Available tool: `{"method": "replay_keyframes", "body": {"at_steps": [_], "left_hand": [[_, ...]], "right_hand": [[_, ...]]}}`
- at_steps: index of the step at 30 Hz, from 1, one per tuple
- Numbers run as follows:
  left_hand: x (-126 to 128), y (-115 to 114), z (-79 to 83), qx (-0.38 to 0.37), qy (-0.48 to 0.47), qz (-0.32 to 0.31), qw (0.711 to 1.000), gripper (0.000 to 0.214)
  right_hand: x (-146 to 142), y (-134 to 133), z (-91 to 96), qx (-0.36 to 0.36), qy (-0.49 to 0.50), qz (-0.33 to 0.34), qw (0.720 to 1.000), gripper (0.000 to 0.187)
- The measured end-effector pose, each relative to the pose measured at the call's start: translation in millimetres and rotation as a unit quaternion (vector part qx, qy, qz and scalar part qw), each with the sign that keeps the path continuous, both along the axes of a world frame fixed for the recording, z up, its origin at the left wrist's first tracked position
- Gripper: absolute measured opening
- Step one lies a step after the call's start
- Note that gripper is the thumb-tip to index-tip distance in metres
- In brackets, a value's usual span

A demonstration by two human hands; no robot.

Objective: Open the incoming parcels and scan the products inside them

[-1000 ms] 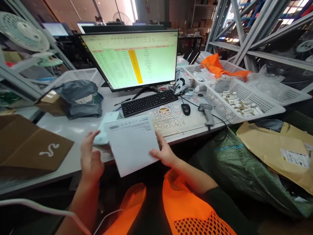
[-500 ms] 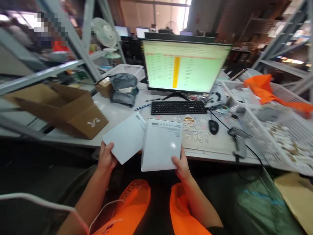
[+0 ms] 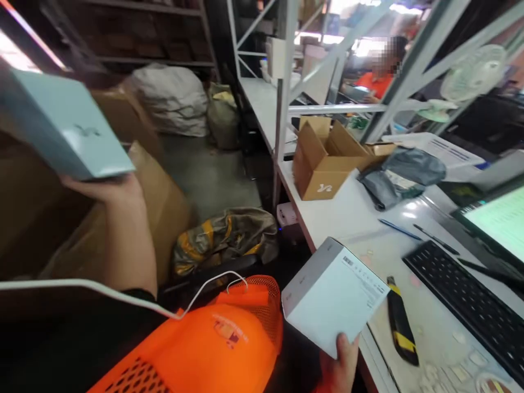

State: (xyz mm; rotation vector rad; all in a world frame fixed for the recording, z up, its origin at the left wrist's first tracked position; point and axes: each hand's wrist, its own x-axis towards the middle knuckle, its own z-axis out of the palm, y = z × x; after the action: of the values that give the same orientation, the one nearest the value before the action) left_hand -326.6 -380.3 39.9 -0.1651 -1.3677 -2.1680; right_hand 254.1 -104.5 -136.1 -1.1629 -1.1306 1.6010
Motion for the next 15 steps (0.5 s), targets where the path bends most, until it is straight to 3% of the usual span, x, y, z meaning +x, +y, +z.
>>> {"method": "replay_keyframes", "body": {"at_steps": [2, 4, 6, 7, 8, 9, 11, 12, 13, 15], "left_hand": [[-6.0, -30.9, 7.6, -0.026, -0.135, -0.002, 0.991, 0.095], [15.2, -21.2, 1.5, -0.047, -0.234, -0.049, 0.970, 0.087], [64.3, 24.8, -18.9, -0.058, -0.230, -0.128, 0.963, 0.077], [97.1, 55.2, -33.2, -0.069, -0.215, -0.203, 0.953, 0.077], [132.6, 86.3, -48.7, -0.096, -0.186, -0.355, 0.911, 0.087], [167.9, 115.2, -63.8, -0.117, -0.180, -0.445, 0.869, 0.100], [224.6, 158.2, -85.8, -0.157, -0.142, -0.581, 0.786, 0.120], [240.5, 170.1, -90.1, -0.178, -0.125, -0.620, 0.754, 0.118], [246.1, 174.8, -88.9, -0.185, -0.113, -0.603, 0.767, 0.111], [227.6, 161.5, -70.9, -0.173, -0.098, -0.480, 0.855, 0.094]], "right_hand": [[-8.8, 2.3, -1.5, -0.021, 0.010, 0.019, 1.000, 0.074], [-21.7, 6.7, -0.1, -0.010, 0.016, 0.046, 0.999, 0.076], [-42.2, 12.9, 6.7, 0.037, 0.017, 0.087, 0.995, 0.078], [-55.5, 16.1, 12.4, 0.070, 0.015, 0.114, 0.991, 0.078], [-70.1, 19.2, 19.4, 0.105, 0.011, 0.141, 0.984, 0.078], [-85.4, 21.9, 27.4, 0.136, 0.006, 0.169, 0.976, 0.079], [-113.8, 25.2, 43.6, 0.179, 0.006, 0.214, 0.960, 0.080], [-124.9, 25.8, 50.6, 0.188, 0.015, 0.239, 0.952, 0.081], [-132.8, 25.9, 56.2, 0.193, 0.030, 0.267, 0.944, 0.082], [-137.1, 26.3, 60.8, 0.205, 0.055, 0.307, 0.928, 0.080]]}}
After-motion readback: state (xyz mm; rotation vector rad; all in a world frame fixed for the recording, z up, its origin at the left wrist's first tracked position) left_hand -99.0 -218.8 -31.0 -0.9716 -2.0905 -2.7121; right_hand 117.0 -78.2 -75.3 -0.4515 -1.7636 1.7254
